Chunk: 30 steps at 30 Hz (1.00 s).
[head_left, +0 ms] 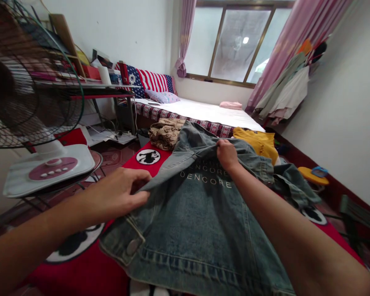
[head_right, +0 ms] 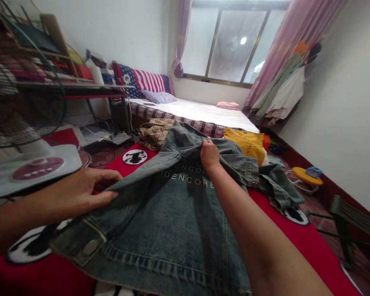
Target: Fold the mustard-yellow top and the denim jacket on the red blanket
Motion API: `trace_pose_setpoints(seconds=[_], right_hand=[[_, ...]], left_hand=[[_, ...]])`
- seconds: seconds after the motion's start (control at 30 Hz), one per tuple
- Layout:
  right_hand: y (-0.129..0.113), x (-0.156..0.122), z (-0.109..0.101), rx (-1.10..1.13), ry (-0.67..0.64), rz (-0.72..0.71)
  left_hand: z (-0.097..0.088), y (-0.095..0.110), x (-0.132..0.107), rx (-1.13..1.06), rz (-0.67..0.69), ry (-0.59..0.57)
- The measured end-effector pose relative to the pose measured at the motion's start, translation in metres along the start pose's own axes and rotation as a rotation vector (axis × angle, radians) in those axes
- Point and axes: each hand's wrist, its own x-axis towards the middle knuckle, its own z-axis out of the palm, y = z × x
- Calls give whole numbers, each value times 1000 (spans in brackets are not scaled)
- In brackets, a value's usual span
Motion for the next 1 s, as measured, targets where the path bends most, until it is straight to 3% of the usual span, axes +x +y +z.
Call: trace_pose_setpoints(seconds=[0.1,0.27,0.33,0.4,0.47,0.53,0.6,0.67,0.73,0.83,1.0], right_hand=[[13,9,5,53,105,53],[29,-25,60,85,-33,109],[34,-41,84,92,-58,115],[39,-50,101,124,-12,115],[43,-52,110,181,61,114],[45,-51,112,240,126,106],[46,-51,108,289,184,92],[47,-53,101,317,241,80],[46,-57,92,295,301,84],[39,-59,78,204,399,84],[3,-22,71,247,458,-48]], left_hand=[[24,31,1,-53,140,-71],[100,39,10,-80,206,-293],[113,41,17,-36,242,-390],[112,50,26,51,304,-443],[105,61,40,133,365,-370],[105,67,61,150,400,-131],[113,60,86,140,391,151],[128,40,112,180,326,343],[144,15,132,242,196,369],[160,-11,145,277,50,288],[166,-12,142,250,50,347]])
